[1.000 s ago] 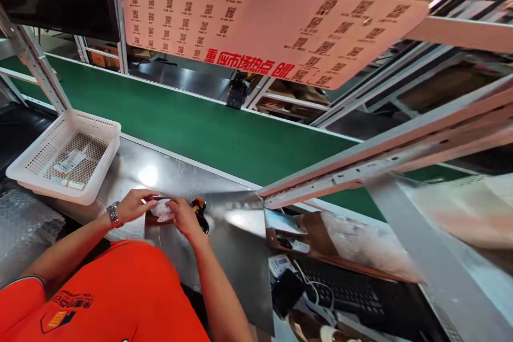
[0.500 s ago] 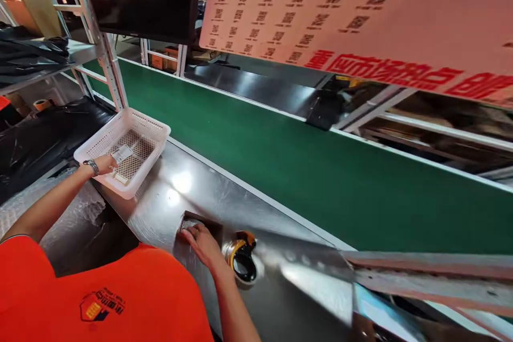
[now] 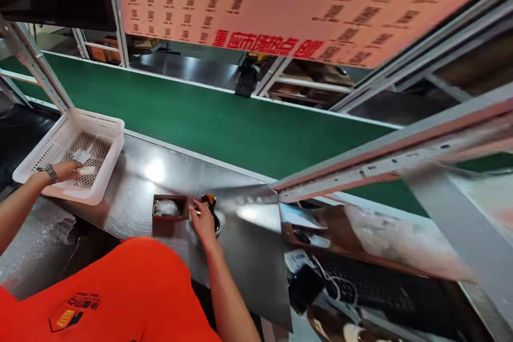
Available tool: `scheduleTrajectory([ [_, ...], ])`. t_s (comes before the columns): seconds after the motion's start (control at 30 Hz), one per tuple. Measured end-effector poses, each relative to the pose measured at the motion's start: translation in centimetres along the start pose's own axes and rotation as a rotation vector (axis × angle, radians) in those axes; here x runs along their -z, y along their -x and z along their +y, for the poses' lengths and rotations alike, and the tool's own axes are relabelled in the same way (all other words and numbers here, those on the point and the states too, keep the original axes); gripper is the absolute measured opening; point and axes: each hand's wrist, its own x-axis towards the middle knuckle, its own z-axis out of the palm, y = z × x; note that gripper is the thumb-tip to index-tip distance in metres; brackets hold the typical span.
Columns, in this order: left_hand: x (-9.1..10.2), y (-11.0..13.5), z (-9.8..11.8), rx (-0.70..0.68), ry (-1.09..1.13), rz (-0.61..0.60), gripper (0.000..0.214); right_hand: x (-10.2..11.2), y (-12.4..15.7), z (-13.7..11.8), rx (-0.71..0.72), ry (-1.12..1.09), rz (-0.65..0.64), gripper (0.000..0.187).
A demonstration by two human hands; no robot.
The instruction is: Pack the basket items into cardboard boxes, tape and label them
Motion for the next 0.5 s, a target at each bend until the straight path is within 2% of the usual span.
scheduleTrajectory([
  [0.03, 0.8, 0.1, 0.1, -0.024, 0.005, 0.050, 0.011, 0.0, 0.0, 0.8, -0.103, -0.065, -0.041, 0.066],
  [0.1, 1.7, 0.6, 1.5, -0.137, 0.057, 0.172, 0.018, -0.4, 0.2, 1.9, -0.280, -0.242, -0.113, 0.065],
  [0.17, 1.0, 1.2, 4.8, -0.319, 0.145, 0.244, 0.028, -1.1, 0.4, 2.4, -0.374, -0.381, -0.120, 0.065],
  [0.23, -1.6, 1.7, 10.0, -0.508, 0.233, 0.222, 0.032, -1.7, 0.5, 2.6, -0.396, -0.424, -0.100, 0.066],
  [0.3, -5.3, 1.8, 16.1, -0.608, 0.267, 0.129, 0.027, -1.9, 0.5, 2.6, -0.400, -0.430, -0.100, 0.066],
  [0.4, -11.0, 1.0, 24.7, -0.535, 0.155, -0.071, 0.016, -1.9, 0.5, 2.5, -0.401, -0.446, -0.113, 0.065],
  [0.5, -14.9, -0.3, 30.3, -0.451, 0.049, -0.164, 0.008, -1.9, 0.8, 2.3, -0.392, -0.460, -0.122, 0.064],
])
